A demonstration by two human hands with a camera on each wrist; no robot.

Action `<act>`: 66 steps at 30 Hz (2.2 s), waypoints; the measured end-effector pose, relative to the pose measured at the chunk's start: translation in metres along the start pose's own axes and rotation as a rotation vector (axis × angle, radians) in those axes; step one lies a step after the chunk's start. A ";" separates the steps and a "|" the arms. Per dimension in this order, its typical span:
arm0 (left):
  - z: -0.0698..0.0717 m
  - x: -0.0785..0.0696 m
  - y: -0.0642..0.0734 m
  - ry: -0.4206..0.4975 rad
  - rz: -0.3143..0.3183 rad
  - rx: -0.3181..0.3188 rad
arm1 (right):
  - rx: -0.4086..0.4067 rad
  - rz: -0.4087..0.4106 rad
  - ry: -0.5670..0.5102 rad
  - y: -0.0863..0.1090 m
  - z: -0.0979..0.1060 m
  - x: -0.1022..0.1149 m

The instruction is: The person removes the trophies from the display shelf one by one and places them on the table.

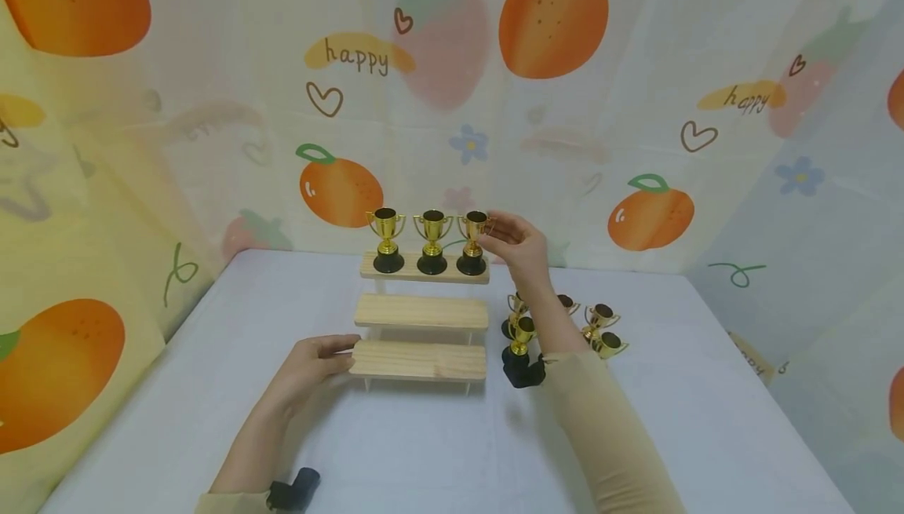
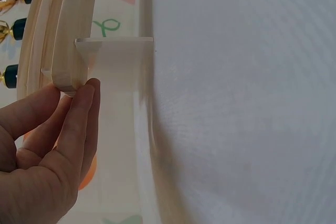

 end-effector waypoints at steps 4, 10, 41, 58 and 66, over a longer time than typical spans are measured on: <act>0.000 0.000 -0.001 -0.005 0.000 -0.002 | 0.009 -0.011 -0.009 -0.002 -0.004 -0.001; 0.000 0.002 -0.001 0.003 0.007 -0.001 | 0.013 -0.031 0.018 -0.003 -0.008 -0.002; -0.001 0.000 0.000 0.009 0.023 -0.009 | -0.039 0.013 0.010 -0.003 -0.009 -0.002; -0.001 -0.001 0.001 0.021 0.018 0.003 | -0.063 0.053 0.037 0.003 0.001 0.001; 0.000 -0.001 0.000 0.002 0.010 0.007 | -0.083 0.074 0.018 0.006 0.009 0.004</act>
Point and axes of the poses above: each hand's wrist, its own y-axis away from the middle knuckle, its own z-axis out of the back of the hand, x = y × z, the point moved 5 cm from there along -y, towards the middle knuckle, and after that the axes turned 5 degrees about -x, right-handed, at the moved point
